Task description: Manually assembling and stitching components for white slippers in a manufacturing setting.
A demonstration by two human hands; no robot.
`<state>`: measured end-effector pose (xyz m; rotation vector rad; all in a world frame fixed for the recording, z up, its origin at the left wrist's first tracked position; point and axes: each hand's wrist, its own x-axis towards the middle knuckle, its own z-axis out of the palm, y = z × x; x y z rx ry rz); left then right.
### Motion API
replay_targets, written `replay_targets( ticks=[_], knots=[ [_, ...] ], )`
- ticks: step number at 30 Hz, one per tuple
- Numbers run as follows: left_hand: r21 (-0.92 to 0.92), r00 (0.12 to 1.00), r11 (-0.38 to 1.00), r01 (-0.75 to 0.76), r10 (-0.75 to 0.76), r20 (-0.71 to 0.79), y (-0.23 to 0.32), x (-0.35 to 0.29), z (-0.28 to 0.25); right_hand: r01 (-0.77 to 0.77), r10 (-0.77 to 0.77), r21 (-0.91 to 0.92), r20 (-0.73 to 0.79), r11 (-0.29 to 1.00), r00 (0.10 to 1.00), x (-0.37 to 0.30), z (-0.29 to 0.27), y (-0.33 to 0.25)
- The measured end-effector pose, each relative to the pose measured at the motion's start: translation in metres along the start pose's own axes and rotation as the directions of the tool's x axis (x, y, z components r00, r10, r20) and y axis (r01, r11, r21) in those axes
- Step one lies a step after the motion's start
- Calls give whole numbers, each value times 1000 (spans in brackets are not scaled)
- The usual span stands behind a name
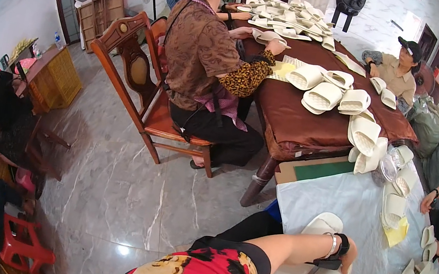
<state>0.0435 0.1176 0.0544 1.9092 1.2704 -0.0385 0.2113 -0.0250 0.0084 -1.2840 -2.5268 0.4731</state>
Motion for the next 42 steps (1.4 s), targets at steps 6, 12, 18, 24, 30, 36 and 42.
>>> replay_targets(
  ticks=[6,12,18,24,30,36,42],
  knots=[
    [-96,993,995,13,-24,-116,-7,6,8,181,-185,-73,-58,981,981,-8,-31,-24],
    [-178,852,943,-281,160,-499,-19,33,33,65,-63,-42,41,997,997,-13,-100,-14],
    [-154,531,824,-545,197,-824,5,-5,30,43,-40,18,-147,999,988,38,-96,44],
    [-240,461,716,-655,127,-878,11,-35,36,77,57,332,-377,940,924,74,-51,11],
    [-251,469,735,-630,102,-877,-1,-43,48,93,62,331,-427,939,902,81,-39,9],
    [-283,559,776,-564,106,-823,1,-54,39,34,103,307,-419,951,902,81,-23,22],
    [-237,527,808,-539,104,-843,-12,-34,54,76,80,312,-459,947,885,82,-23,16]
  ],
)
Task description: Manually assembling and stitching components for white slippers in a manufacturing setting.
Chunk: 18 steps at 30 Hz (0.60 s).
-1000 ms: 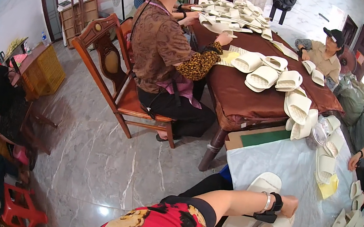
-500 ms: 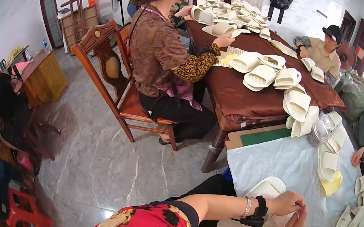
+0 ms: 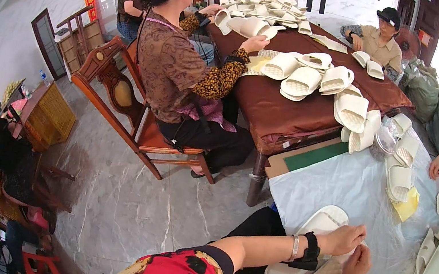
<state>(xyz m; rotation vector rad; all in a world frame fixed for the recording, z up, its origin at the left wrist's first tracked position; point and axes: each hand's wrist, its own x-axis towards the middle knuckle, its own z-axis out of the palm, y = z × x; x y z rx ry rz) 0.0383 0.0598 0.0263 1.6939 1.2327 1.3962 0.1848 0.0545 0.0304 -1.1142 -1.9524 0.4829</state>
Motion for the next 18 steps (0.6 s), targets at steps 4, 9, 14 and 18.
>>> replay_targets(
  ticks=[4,9,14,18],
  knots=[
    [-37,1000,999,2,-3,-11,5,0,-5,44,-45,-15,-15,999,999,0,3,1],
    [48,998,998,-50,48,35,13,-1,-13,34,-34,-11,5,999,999,3,4,-5],
    [-38,998,998,-56,55,-19,-7,0,5,95,-97,-37,-52,995,994,0,4,8],
    [-20,999,1000,3,-2,39,-6,-1,5,72,-74,-56,-38,996,997,5,1,11]
  ],
)
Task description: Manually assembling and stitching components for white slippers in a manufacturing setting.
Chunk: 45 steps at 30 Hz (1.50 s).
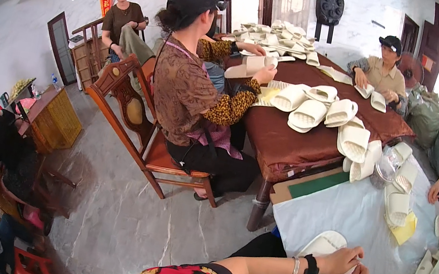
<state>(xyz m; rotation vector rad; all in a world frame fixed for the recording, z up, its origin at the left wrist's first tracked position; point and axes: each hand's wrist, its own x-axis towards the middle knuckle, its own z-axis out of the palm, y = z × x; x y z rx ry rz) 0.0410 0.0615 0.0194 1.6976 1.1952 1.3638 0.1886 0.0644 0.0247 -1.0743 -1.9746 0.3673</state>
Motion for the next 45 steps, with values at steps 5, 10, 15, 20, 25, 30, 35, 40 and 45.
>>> replay_targets(
  ticks=[5,10,15,20,25,30,35,40,45],
  knots=[
    [-42,999,999,29,-28,31,3,-1,-5,-39,40,87,-5,995,999,3,2,-12],
    [81,997,997,16,-22,70,16,-7,-11,-45,50,129,-39,991,998,6,4,-25],
    [62,996,998,23,-28,79,19,-7,-11,-18,19,89,-10,996,1000,0,1,-19],
    [133,986,981,-140,126,114,16,-6,-13,-200,200,62,-4,978,980,-12,-7,-16],
    [82,997,994,-76,74,24,2,-10,-37,-27,30,72,-44,997,999,6,14,-22],
    [164,991,977,-132,128,40,12,0,-40,-5,23,156,-113,988,993,13,1,-28],
    [15,997,1000,4,-5,71,13,-5,-35,-83,109,216,-112,973,988,2,-4,-27],
    [-68,993,994,80,-74,90,15,-12,-36,-58,79,208,-96,976,992,-2,-6,-29],
    [-61,991,995,82,-75,107,14,-12,-42,-27,52,231,-102,973,993,-1,-2,-28]
  ],
)
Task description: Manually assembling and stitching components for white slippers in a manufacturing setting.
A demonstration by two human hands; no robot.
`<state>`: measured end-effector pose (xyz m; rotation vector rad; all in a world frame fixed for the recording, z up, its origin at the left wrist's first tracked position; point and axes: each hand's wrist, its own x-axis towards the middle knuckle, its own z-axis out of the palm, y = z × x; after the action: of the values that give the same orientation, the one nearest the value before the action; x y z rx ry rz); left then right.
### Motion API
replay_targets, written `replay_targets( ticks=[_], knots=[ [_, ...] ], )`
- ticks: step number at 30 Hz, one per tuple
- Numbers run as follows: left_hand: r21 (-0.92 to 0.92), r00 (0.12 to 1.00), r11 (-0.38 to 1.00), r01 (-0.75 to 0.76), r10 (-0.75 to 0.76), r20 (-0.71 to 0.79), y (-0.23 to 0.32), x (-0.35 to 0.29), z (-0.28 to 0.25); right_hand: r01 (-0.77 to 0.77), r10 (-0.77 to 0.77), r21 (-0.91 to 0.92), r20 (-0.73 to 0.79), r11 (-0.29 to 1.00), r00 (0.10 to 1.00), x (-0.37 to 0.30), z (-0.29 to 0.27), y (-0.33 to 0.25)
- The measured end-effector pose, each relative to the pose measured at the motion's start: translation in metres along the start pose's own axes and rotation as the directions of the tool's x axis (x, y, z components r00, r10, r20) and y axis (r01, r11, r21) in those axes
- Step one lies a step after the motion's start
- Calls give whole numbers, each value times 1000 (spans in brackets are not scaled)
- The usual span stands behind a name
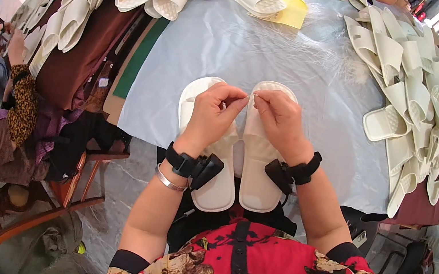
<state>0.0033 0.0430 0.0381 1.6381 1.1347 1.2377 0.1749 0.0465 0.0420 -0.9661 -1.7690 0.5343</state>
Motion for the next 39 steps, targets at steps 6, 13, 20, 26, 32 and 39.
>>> replay_targets(
  ticks=[6,13,20,26,32,39],
  knots=[
    [-9,1000,1000,-4,4,-2,-3,3,-3,-20,19,20,9,1000,1000,2,1,-2],
    [-74,998,997,-24,20,-54,-5,2,1,-43,44,28,-3,999,999,0,0,-5],
    [-92,998,995,-26,20,-59,-7,0,2,-69,73,82,-50,994,996,-3,3,-3],
    [-106,998,993,-42,38,-47,-7,5,3,-52,55,46,-73,998,996,1,0,-6],
    [26,999,1000,-8,9,-35,3,4,-8,-89,97,90,-94,992,991,0,12,3],
    [-12,993,994,-108,107,-48,-9,7,17,-174,174,3,-77,985,982,-20,-7,23]
  ],
)
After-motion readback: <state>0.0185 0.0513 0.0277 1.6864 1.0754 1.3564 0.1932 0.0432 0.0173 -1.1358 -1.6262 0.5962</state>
